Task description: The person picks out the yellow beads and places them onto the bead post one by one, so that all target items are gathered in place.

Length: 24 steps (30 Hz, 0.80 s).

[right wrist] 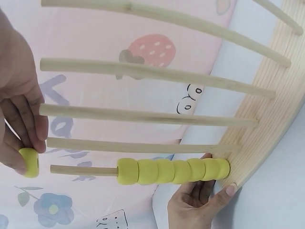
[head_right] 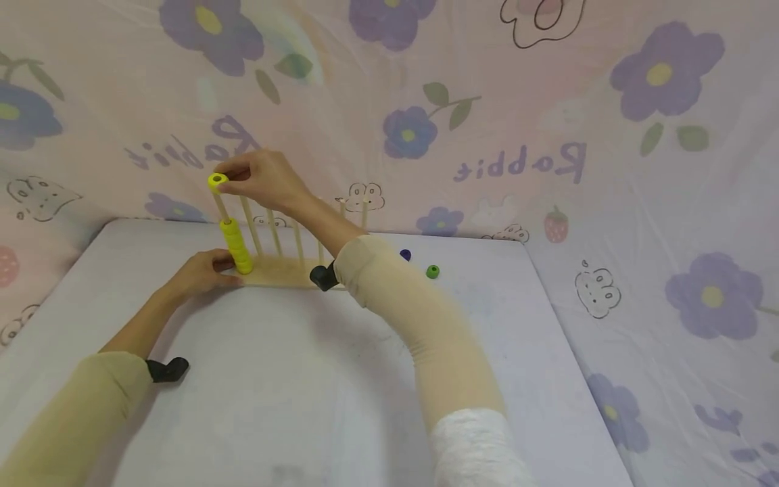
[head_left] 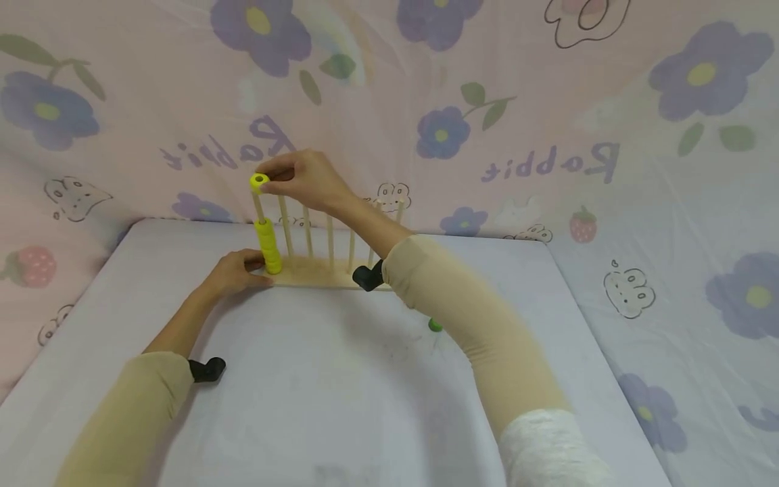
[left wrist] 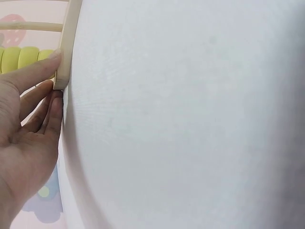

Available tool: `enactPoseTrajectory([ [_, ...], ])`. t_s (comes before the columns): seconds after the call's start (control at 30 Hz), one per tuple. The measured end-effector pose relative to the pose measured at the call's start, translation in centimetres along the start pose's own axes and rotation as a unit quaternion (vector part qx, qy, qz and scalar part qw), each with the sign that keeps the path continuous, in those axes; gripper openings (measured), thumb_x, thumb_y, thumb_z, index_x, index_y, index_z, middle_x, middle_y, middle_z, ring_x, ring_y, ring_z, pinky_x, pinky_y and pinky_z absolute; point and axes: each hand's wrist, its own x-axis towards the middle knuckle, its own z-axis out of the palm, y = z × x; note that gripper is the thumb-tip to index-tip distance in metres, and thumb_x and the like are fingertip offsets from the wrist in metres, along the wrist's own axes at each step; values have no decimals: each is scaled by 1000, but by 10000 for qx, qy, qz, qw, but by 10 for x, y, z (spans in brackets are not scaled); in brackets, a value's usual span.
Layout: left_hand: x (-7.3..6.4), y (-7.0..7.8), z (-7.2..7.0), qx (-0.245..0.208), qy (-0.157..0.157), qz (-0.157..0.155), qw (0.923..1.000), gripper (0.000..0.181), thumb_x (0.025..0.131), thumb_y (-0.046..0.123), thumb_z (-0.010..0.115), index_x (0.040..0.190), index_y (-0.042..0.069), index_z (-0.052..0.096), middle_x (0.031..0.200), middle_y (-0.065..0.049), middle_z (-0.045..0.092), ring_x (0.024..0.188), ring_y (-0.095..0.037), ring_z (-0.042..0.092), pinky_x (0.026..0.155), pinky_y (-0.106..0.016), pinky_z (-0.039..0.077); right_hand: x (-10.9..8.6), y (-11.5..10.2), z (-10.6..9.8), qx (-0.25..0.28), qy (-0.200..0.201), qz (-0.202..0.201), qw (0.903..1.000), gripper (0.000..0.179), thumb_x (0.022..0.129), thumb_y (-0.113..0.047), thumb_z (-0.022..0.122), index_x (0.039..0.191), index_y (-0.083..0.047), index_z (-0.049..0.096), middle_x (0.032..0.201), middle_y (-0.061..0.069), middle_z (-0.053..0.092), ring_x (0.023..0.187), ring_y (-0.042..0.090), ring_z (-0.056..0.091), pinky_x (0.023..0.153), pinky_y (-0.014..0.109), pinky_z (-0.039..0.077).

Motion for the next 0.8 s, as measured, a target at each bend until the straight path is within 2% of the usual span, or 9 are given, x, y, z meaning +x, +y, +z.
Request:
enactPoseTrajectory([
  [0.37, 2, -3, 6, -206, -49, 1, 9998, 71, 84, 19, 81, 139, -11, 47, 141, -31, 49, 130, -44, 48, 112, -54, 37, 8, 6, 8, -374, -205, 227, 9988, 32, 92, -20, 74, 122, -11, 71, 112, -3, 73, 96, -2, 65, 84, 10, 50],
  [0.57, 3, -7, 4, -244, -52, -79, 9997, 74, 84, 24, 81, 140, -10, 46, 142, -30, 48, 131, -44, 47, 113, -54, 36, 11, 4, 10, -567, -308, 279, 9975, 32, 92, -23, 74, 122, -13, 72, 113, -5, 73, 97, -2, 65, 85, 9, 49],
  [0.8, -1, -3, 1, -268, -93, -136, 9995, 76, 85, 24, 81, 141, -11, 44, 143, -31, 46, 132, -45, 46, 113, -55, 35, 12, 2, 9, -616, -440, 416, 9963, 31, 92, -25, 74, 121, -15, 73, 112, -8, 73, 99, -1, 64, 84, 10, 49],
])
